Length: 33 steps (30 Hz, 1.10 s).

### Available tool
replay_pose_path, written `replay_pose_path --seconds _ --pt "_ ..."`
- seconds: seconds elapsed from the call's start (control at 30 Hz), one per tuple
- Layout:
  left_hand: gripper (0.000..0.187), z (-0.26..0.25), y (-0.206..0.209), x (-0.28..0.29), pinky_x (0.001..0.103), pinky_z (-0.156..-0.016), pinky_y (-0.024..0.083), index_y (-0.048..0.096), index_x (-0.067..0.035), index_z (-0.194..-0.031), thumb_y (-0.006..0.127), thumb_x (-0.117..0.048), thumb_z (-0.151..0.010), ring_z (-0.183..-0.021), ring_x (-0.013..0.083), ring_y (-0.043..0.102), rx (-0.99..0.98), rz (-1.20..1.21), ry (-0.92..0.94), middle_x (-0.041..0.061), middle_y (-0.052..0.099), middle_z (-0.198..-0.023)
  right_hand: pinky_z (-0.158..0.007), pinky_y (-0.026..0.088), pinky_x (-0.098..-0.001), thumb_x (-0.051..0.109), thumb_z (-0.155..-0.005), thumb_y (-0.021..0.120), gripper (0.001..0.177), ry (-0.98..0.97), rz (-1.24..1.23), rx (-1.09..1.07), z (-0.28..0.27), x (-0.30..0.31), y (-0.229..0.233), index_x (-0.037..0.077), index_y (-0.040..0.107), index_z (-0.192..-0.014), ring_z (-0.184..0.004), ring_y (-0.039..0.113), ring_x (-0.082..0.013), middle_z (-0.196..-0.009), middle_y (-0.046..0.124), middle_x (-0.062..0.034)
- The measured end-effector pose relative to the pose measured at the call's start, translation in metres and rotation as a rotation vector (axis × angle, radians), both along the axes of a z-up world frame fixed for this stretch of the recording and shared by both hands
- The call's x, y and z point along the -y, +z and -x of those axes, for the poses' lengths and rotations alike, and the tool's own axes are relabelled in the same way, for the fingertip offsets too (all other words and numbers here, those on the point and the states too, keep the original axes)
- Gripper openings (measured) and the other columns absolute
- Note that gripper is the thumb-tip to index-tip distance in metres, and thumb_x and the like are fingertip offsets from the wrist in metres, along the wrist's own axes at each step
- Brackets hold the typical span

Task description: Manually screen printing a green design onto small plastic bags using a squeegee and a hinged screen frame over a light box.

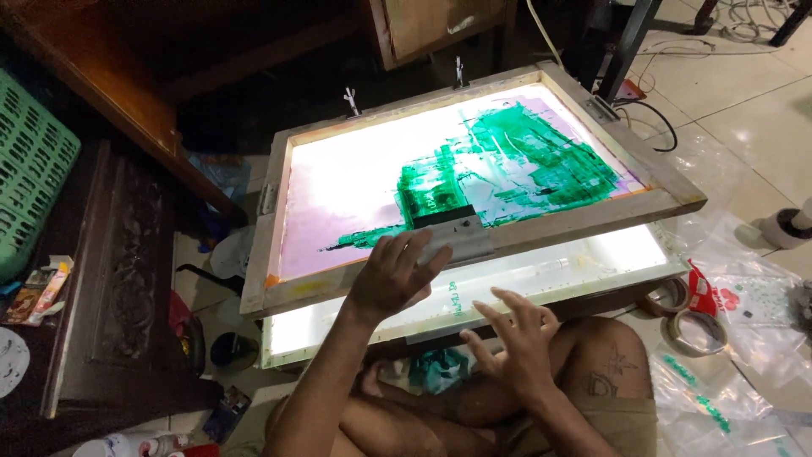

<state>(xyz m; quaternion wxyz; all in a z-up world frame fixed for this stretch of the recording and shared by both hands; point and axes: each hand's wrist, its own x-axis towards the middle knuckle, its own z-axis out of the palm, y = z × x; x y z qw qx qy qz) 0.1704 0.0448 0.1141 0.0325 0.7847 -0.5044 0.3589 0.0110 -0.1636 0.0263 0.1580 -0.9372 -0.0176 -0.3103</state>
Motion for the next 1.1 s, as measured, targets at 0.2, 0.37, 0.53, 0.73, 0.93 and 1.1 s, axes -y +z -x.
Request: replay_pose_path --seconds 0.2,0.37,0.53,0.73,0.93,1.1 --pt "0.091 -0.008 0.009 0.004 0.046 -0.091 0.048 0.045 -0.022 -0.145 0.082 -0.020 -0.062 -0.106 0.0294 0.062 0.016 0.031 -0.041 0.011 0.060 -0.120 -0.105 0.030 -0.0510 0.029 -0.068 0.088 0.078 0.049 -0.036 0.250 -0.042 0.028 0.084 0.022 0.059 -0.141 -0.133 0.045 -0.0316 -0.143 0.053 -0.0093" --pt "0.095 -0.019 0.006 0.007 0.048 -0.089 0.053 0.044 -0.023 -0.149 0.079 -0.015 -0.062 -0.105 0.0328 0.066 -0.043 0.046 -0.086 0.012 0.062 -0.111 -0.108 0.025 -0.0576 0.020 -0.051 0.093 0.127 0.175 0.222 0.020 -0.088 0.047 0.131 0.036 0.034 -0.162 -0.137 0.047 -0.0272 -0.143 0.056 0.0035" --pt "0.093 -0.015 0.007 0.005 0.048 -0.089 0.054 0.041 -0.021 -0.150 0.078 -0.012 -0.066 -0.108 0.0330 0.066 -0.184 -0.006 -0.103 0.011 0.062 -0.111 -0.107 0.037 -0.0644 0.014 -0.067 0.092 0.120 0.386 0.226 -0.463 -0.110 0.047 0.164 0.028 0.023 -0.165 -0.126 0.061 -0.0409 -0.131 0.065 -0.0128" --pt "0.093 -0.018 0.008 0.002 0.046 -0.090 0.054 0.045 -0.022 -0.149 0.079 -0.015 -0.063 -0.110 0.0300 0.064 -0.232 0.007 -0.106 0.009 0.062 -0.114 -0.095 0.047 -0.0564 0.016 -0.060 0.090 0.102 0.409 0.338 -0.261 -0.114 0.050 0.138 0.030 0.045 -0.150 -0.105 0.065 -0.0323 -0.112 0.065 -0.0044" --pt "0.094 -0.019 0.015 0.002 0.048 -0.095 0.052 0.044 -0.023 -0.150 0.079 -0.020 -0.063 -0.113 0.0272 0.063 -0.277 -0.042 -0.043 0.004 0.062 -0.117 -0.092 0.045 -0.0520 0.020 -0.058 0.088 0.071 0.420 0.416 -0.123 -0.114 0.052 0.126 0.031 0.060 -0.122 -0.099 0.058 -0.0248 -0.104 0.057 0.0016" --pt "0.102 -0.004 0.014 0.003 0.050 -0.096 0.051 0.041 -0.025 -0.155 0.081 -0.023 -0.061 -0.124 0.0317 0.058 -0.099 0.051 0.018 0.011 0.056 -0.136 -0.090 0.047 -0.0522 0.020 -0.056 0.086 0.071 0.438 0.399 -0.082 -0.114 0.050 0.123 0.029 0.060 -0.122 -0.099 0.059 -0.0264 -0.107 0.057 0.0009"
